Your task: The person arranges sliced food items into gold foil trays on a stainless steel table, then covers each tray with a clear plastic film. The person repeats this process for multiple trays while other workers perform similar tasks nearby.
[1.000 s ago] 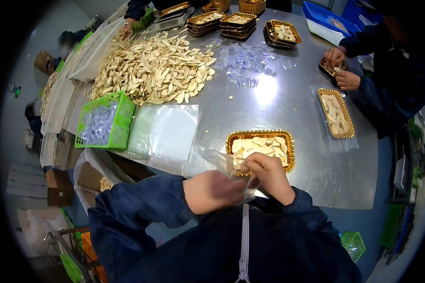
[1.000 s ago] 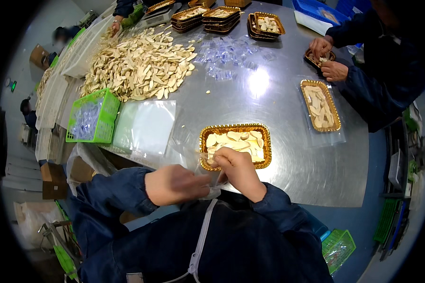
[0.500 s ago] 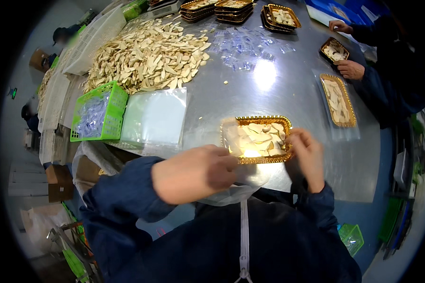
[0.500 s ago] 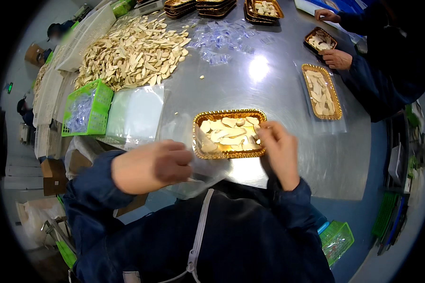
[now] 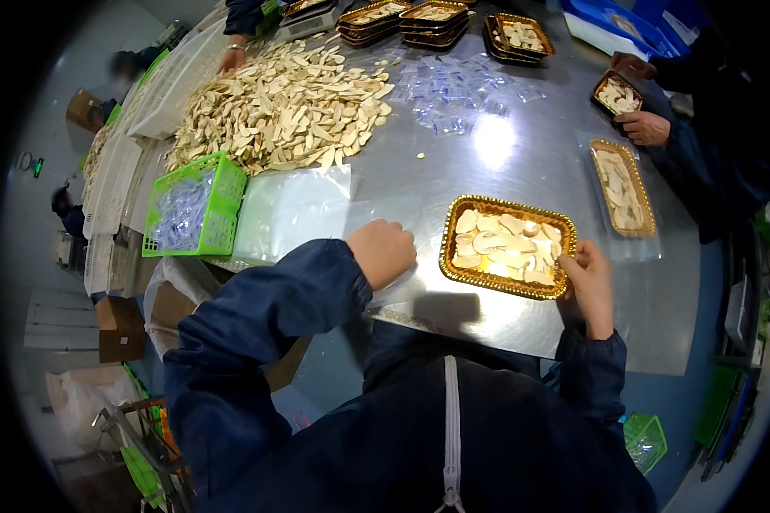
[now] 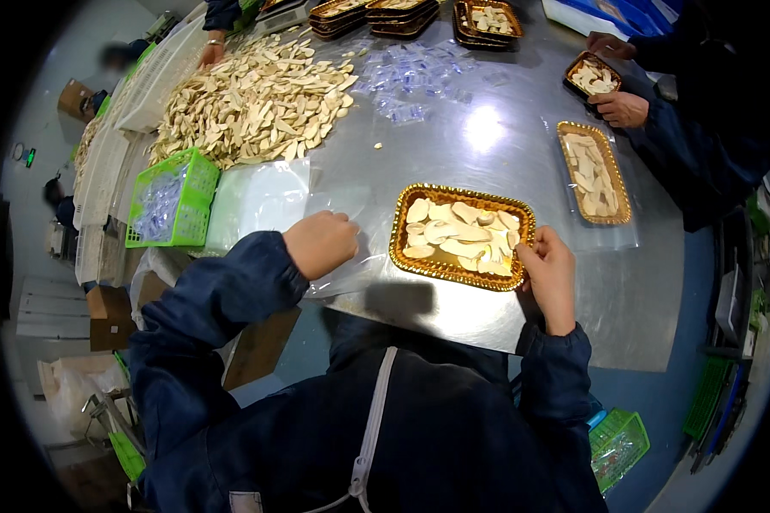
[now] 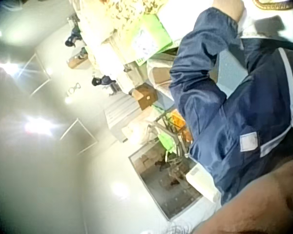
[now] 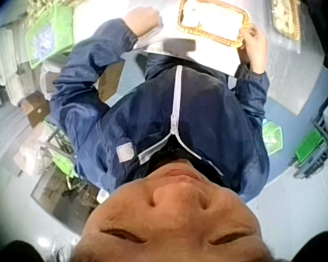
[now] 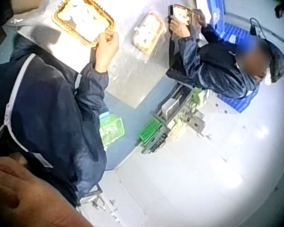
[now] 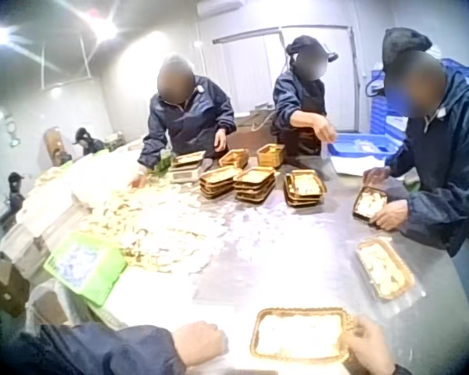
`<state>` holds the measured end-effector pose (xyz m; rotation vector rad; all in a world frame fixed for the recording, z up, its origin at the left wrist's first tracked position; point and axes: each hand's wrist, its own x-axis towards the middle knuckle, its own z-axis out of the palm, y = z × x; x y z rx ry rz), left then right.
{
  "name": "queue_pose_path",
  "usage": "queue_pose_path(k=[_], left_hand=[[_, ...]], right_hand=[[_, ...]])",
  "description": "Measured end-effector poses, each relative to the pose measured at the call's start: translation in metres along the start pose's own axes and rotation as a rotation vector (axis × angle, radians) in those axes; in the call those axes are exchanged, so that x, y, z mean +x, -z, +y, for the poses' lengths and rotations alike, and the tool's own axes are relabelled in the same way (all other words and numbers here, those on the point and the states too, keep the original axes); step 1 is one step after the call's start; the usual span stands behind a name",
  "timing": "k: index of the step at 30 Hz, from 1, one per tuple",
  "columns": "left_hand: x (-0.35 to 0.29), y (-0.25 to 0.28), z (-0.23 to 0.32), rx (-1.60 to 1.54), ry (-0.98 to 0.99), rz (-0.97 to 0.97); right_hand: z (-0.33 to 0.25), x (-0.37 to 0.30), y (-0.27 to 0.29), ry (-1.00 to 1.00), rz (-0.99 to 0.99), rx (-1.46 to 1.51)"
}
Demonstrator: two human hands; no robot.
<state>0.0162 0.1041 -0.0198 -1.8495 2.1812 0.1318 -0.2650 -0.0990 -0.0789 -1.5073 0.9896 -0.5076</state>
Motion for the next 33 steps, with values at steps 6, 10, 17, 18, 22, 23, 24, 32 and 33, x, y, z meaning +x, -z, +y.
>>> queue_pose_path(k=[6,10,17,18,22,23,24,32,33], left_hand=[[0.043,0.011,-0.012,-0.341,-0.084,-0.267],[0.053,0.014,-0.012,-0.437,-0.121,-0.238],[0.056,0.015,-0.005,-0.498,-0.18,-0.153],[0.056,0.017,-0.003,-0.493,-0.197,-0.147],[0.066,0.013,0.006,-0.527,-0.328,-0.084],[0.068,0.016,0.011,-0.539,-0.332,-0.065],[0.069,0.021,0.016,-0.549,-0.331,-0.047],[0.099,0.031,0.056,-0.726,-0.535,0.053],[0.104,0.029,0.058,-0.747,-0.586,0.089]], right_hand=[[-0.016,-0.011,0.008,0.034,0.012,0.09],[-0.014,-0.011,0.006,0.037,-0.022,0.018],[-0.011,-0.012,-0.011,-0.016,-0.179,0.119],[-0.011,-0.012,-0.016,-0.022,-0.202,0.133],[-0.005,-0.011,-0.033,-0.047,-0.295,0.202],[-0.003,-0.012,-0.038,-0.059,-0.311,0.223],[-0.002,-0.012,-0.044,-0.068,-0.33,0.246],[0.005,-0.015,-0.06,-0.046,-0.514,0.157],[0.008,-0.013,-0.056,0.058,-0.526,0.01]])
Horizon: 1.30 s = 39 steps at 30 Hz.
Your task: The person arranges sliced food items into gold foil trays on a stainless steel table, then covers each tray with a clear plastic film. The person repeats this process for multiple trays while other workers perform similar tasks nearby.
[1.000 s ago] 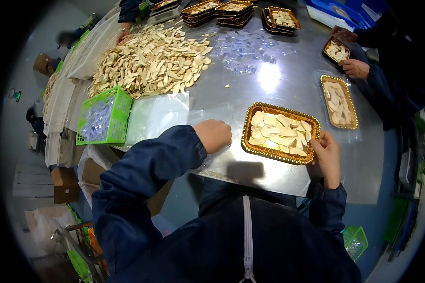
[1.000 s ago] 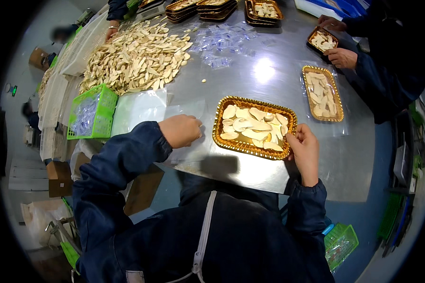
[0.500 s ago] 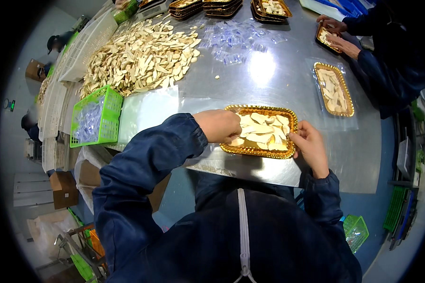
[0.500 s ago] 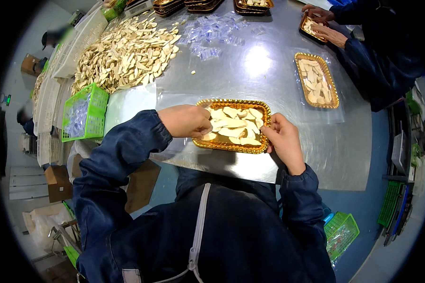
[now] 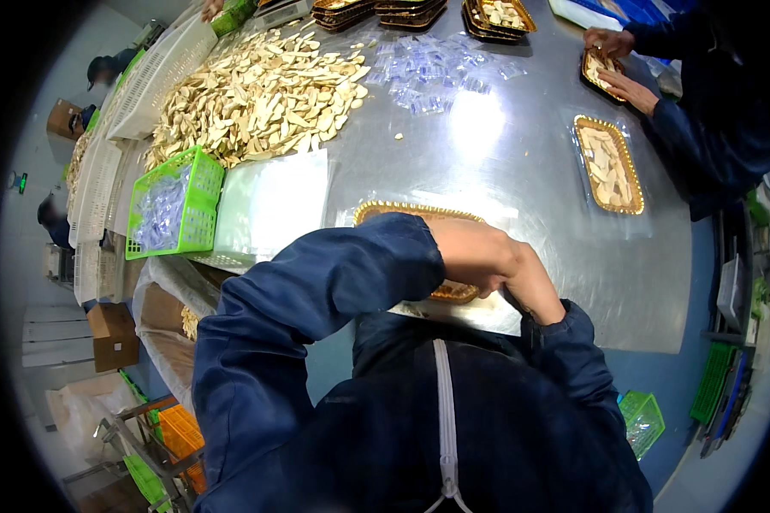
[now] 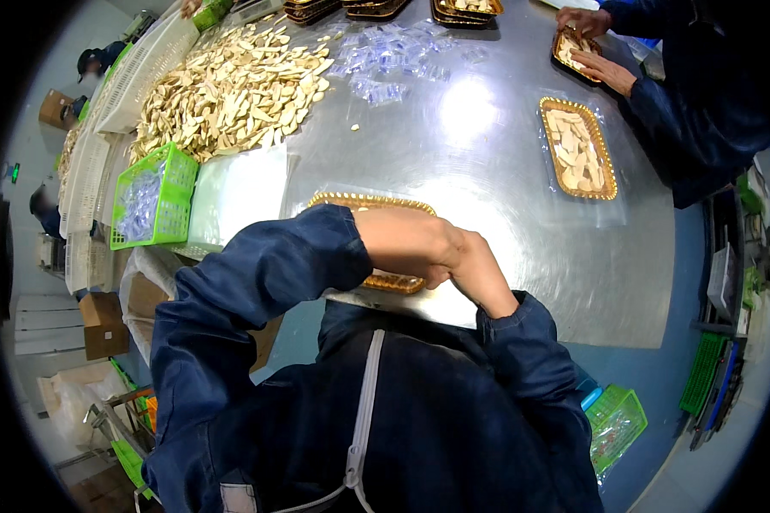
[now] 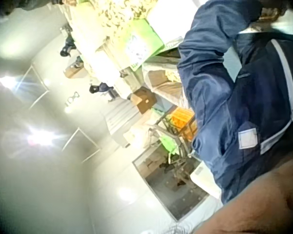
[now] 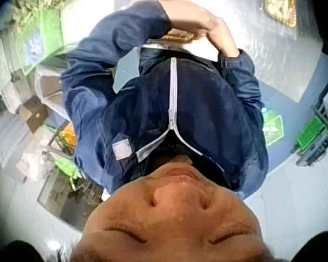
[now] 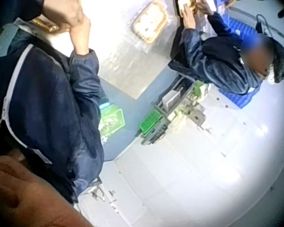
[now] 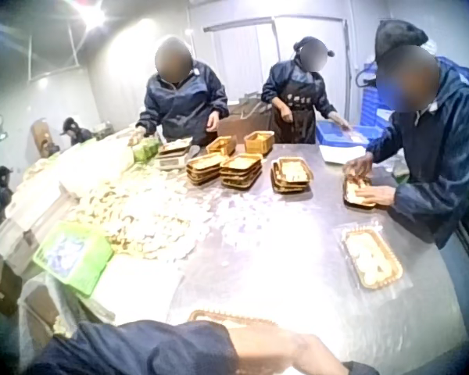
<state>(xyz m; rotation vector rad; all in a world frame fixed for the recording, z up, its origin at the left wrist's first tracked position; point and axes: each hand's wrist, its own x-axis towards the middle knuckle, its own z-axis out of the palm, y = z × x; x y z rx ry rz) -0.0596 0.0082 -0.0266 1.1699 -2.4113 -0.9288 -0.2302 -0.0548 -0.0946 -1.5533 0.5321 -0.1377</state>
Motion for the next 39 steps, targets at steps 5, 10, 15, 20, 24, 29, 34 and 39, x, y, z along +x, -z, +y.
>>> queue_pose_path(k=[5,10,15,20,24,29,34,39], left_hand=[[-0.007,0.014,0.013,-0.025,0.023,0.131],[-0.1,0.073,0.028,-0.041,0.371,0.627],[-0.204,0.029,-0.059,-0.56,0.969,0.923],[-0.186,-0.032,-0.041,-1.472,0.665,1.04],[-0.18,-0.047,-0.039,-1.494,0.637,0.993],[-0.189,-0.042,-0.016,-1.404,0.668,1.004],[-0.194,-0.058,-0.006,-1.507,0.536,1.084],[-0.198,-0.071,0.002,-1.484,0.538,1.188]], right_hand=[[-0.006,-0.008,0.005,-0.08,0.047,0.316],[-0.022,-0.01,0.02,-0.148,0.083,0.396],[-0.032,-0.008,0.023,-0.12,0.059,0.383],[-0.044,0.0,0.015,-0.084,-0.016,0.296],[-0.044,0.004,0.01,-0.1,-0.074,0.304],[-0.056,0.016,0.001,-0.104,-0.115,0.201],[-0.062,0.029,-0.002,-0.102,-0.164,0.19],[-0.064,0.039,-0.005,-0.095,-0.226,0.162]])
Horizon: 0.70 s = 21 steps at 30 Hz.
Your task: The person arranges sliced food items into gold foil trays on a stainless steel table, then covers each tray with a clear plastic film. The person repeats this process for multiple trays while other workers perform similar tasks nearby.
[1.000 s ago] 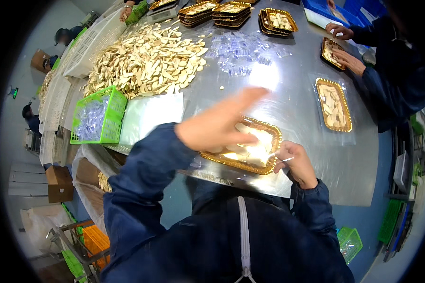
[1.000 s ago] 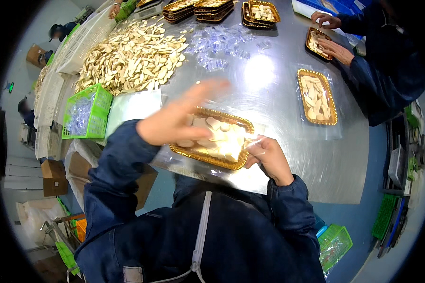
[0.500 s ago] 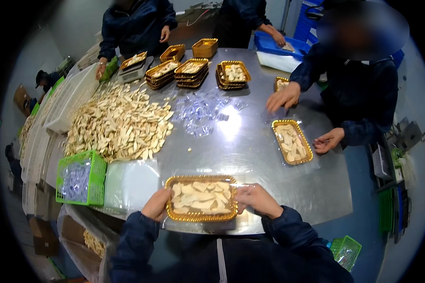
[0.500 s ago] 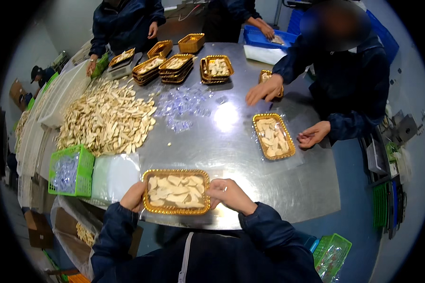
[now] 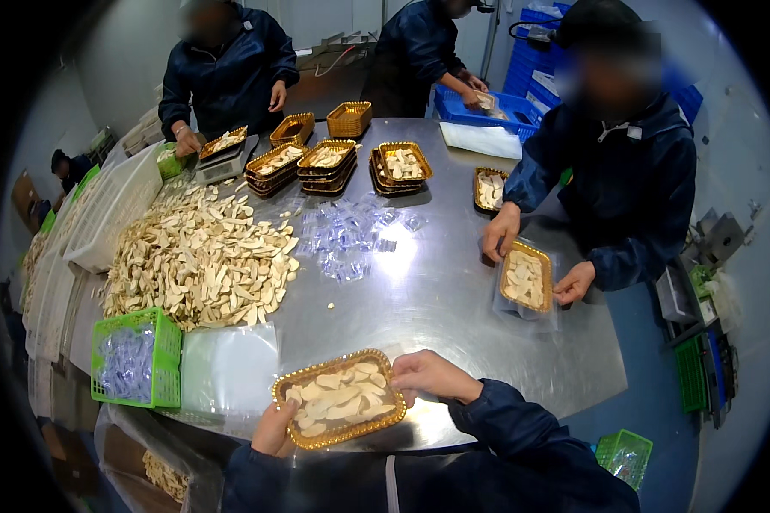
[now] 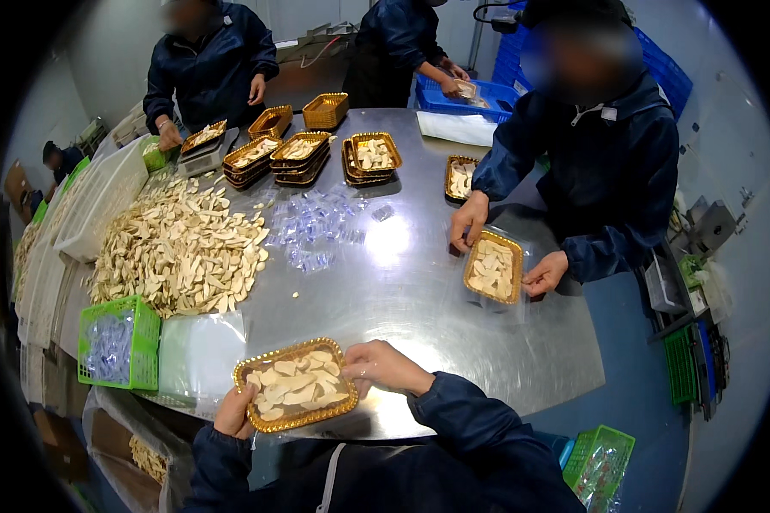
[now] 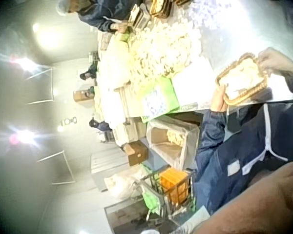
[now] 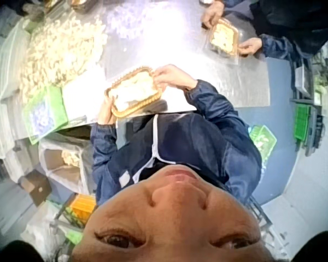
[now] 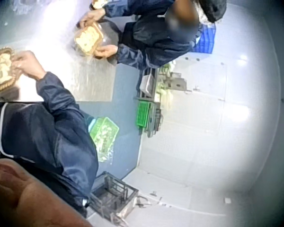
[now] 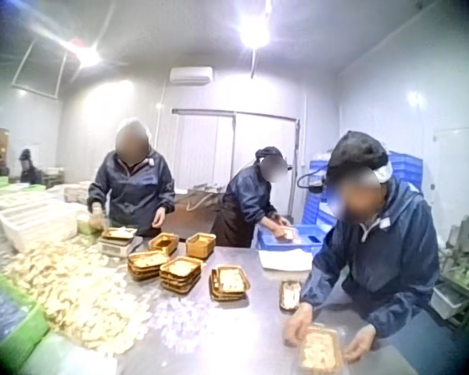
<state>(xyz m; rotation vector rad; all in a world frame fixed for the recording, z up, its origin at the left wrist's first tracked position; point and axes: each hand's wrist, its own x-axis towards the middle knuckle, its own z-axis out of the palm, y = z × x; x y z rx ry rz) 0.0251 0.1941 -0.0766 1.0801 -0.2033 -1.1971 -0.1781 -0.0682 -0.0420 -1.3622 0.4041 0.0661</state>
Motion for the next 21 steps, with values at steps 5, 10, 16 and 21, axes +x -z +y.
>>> queue_pose_path(k=[5,10,16,21], left_hand=[[-0.008,-0.006,0.006,-0.04,-0.05,-0.039],[-0.015,-0.011,0.007,0.025,-0.297,0.048],[-0.021,0.007,-0.002,0.35,-0.397,0.221],[-0.026,0.005,-0.004,0.363,-0.382,0.253]], right_hand=[[0.007,0.006,0.001,-0.004,-0.026,0.039],[-0.002,0.004,-0.005,-0.005,-0.052,0.056],[-0.001,0.003,-0.004,-0.029,-0.05,0.01],[-0.003,-0.001,-0.003,-0.049,-0.047,-0.056]])
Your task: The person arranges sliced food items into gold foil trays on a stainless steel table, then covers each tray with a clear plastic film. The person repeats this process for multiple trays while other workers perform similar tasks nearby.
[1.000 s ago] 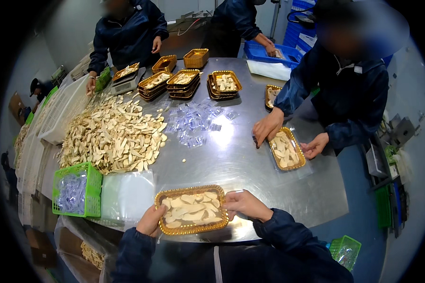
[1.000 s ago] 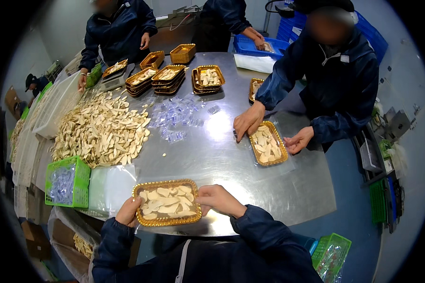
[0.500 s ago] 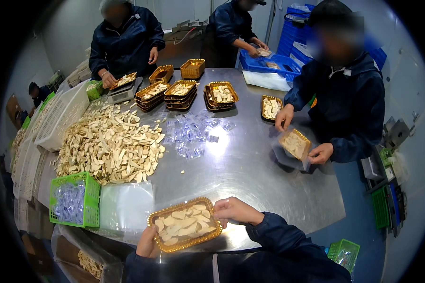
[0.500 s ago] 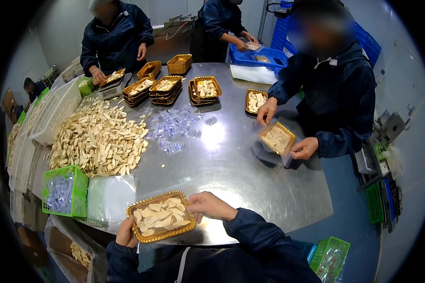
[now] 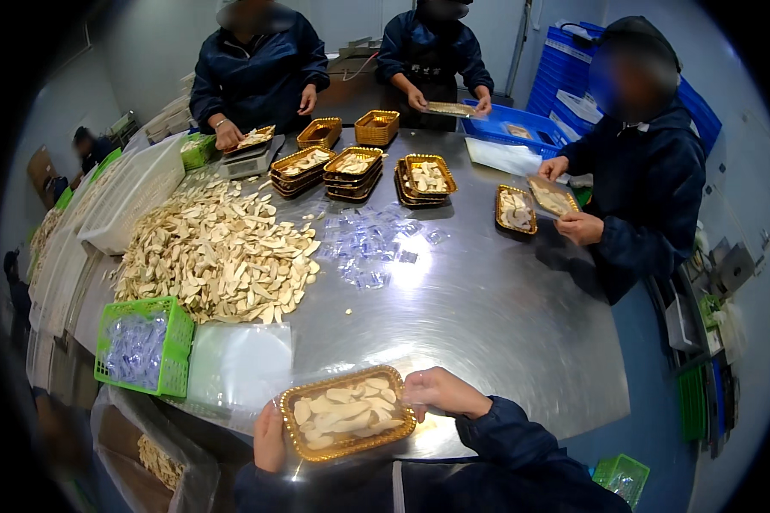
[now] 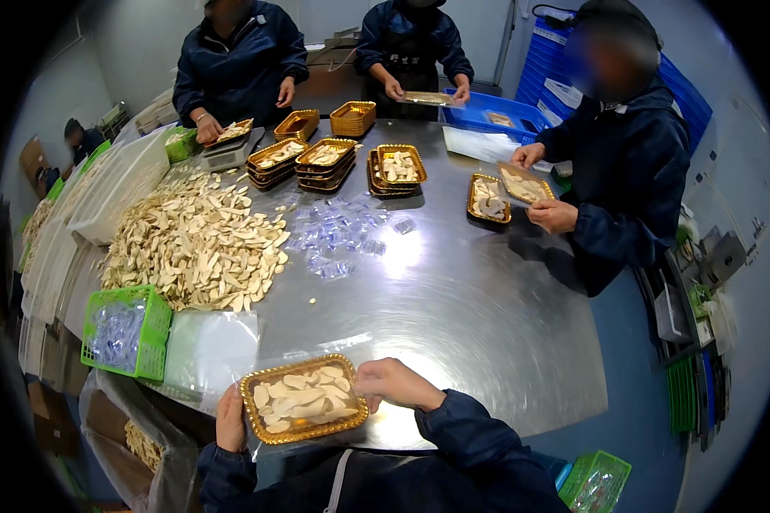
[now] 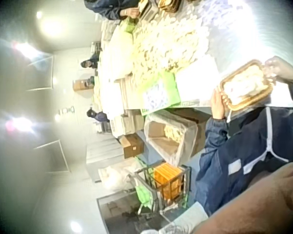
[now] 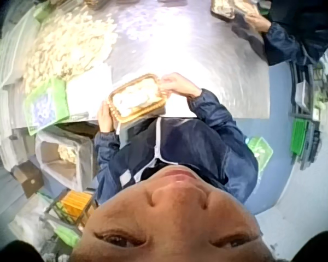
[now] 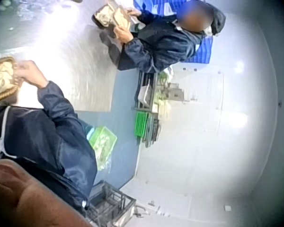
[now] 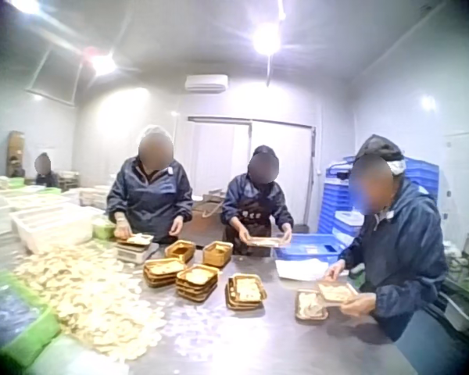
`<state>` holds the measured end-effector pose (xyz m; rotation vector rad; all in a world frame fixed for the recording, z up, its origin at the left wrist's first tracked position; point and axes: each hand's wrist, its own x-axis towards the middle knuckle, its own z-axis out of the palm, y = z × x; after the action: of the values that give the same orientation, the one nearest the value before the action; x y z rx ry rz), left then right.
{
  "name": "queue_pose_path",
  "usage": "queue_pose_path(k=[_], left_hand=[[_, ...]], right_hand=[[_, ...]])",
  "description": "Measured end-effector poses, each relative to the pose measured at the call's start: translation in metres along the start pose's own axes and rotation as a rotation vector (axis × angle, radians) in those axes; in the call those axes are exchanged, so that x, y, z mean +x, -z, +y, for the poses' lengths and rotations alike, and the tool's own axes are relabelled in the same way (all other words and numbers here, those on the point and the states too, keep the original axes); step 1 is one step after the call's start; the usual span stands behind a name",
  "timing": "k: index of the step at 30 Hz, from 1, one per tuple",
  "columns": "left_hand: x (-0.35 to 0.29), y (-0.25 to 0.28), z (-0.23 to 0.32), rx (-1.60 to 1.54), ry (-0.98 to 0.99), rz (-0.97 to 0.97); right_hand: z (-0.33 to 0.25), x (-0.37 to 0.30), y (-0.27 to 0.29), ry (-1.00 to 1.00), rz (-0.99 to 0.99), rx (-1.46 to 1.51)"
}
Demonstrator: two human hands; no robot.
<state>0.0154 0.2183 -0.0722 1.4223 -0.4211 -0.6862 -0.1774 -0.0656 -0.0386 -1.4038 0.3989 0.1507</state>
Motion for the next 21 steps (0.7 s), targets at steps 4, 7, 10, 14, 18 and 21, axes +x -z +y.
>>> queue_pose_path(k=[4,7,10,14,18,21], left_hand=[[-0.004,-0.003,-0.004,-0.256,0.082,-0.067],[-0.006,0.017,-0.027,-0.345,0.133,-0.085],[-0.008,0.019,-0.035,-0.369,0.164,-0.092],[-0.005,0.014,-0.035,-0.374,0.188,-0.107],[-0.003,0.0,-0.025,-0.27,0.244,-0.114],[0.002,-0.01,-0.033,-0.287,0.24,-0.12]], right_hand=[[-0.001,-0.004,0.0,-0.01,0.01,0.002],[-0.002,-0.003,0.0,-0.004,-0.005,0.022],[0.0,-0.004,0.003,0.002,-0.003,0.013],[0.011,-0.001,0.009,-0.019,-0.003,-0.017],[0.013,-0.004,0.014,-0.056,0.061,-0.014],[0.013,-0.008,0.02,-0.062,0.096,0.012]])
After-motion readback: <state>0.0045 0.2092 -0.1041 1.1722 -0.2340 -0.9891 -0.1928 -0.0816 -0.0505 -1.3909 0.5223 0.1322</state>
